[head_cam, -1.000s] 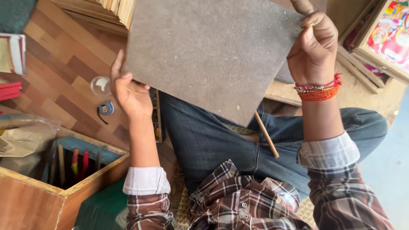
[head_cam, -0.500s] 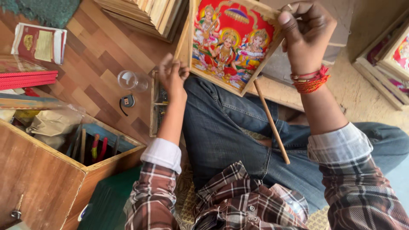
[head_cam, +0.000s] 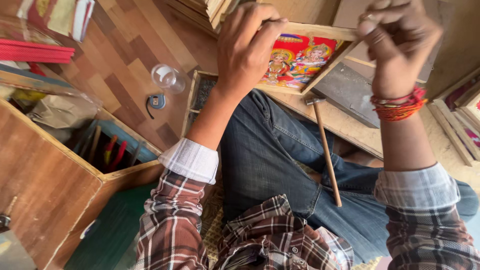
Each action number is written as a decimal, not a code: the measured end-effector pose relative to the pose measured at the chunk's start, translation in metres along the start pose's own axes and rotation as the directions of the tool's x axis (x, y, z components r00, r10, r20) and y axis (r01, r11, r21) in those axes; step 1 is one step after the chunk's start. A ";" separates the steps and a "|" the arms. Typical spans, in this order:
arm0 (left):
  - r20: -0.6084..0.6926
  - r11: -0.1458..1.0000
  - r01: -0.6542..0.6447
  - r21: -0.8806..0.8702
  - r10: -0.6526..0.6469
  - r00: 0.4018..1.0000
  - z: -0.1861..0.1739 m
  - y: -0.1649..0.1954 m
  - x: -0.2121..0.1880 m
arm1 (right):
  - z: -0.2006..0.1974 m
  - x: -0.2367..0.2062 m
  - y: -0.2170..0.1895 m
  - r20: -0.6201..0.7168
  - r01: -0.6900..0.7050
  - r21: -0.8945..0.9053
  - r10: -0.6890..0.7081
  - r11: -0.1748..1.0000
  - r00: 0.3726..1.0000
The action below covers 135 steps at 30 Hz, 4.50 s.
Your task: The person sits on the floor and assembles small wooden picture frames by placing printed images inside, adding backing boards, and hammering nails to secure the pieces. The person repeatedly picks up frames, aligns components, and uses a hammer to fasten them.
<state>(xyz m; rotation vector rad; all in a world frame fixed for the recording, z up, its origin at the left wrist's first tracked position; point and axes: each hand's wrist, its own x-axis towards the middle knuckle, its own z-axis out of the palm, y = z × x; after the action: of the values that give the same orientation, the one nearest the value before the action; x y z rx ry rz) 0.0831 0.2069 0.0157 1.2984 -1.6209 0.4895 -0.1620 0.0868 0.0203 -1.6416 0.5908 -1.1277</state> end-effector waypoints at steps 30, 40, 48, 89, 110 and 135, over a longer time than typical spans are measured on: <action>-0.051 0.998 -0.035 -0.045 0.033 0.998 -0.002 0.004 -0.020 | 0.072 0.018 -0.030 0.440 0.521 -0.487 -0.318 0.701 0.840; -0.048 0.999 -0.024 -0.048 0.021 0.999 -0.004 0.003 -0.023 | 0.080 0.017 -0.050 0.480 0.579 -0.522 -0.345 0.627 0.806; -0.022 0.999 0.004 -0.050 -0.005 1.000 -0.002 0.000 -0.024 | 0.087 0.007 -0.066 0.416 0.433 -0.698 -0.169 0.571 0.893; 0.417 0.718 0.655 0.235 -0.683 0.599 0.019 -0.089 -0.247 | -0.101 -0.106 0.115 0.148 0.161 -0.802 -0.069 0.576 0.987; 0.357 0.759 0.470 -0.449 -0.330 0.874 0.146 0.003 -0.140 | -0.050 -0.292 0.012 -0.018 -0.536 0.082 0.539 0.840 0.842; 0.462 0.905 0.331 -0.268 -0.181 0.868 0.249 0.086 -0.115 | -0.088 -0.255 0.014 -0.278 -0.304 -0.683 0.149 0.665 0.949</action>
<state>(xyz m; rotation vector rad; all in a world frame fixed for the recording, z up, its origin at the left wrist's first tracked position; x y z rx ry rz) -0.1049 0.1017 -0.1738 1.3887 -1.7473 -0.2613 -0.3511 0.2468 -0.0878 -2.0327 1.4873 -0.9171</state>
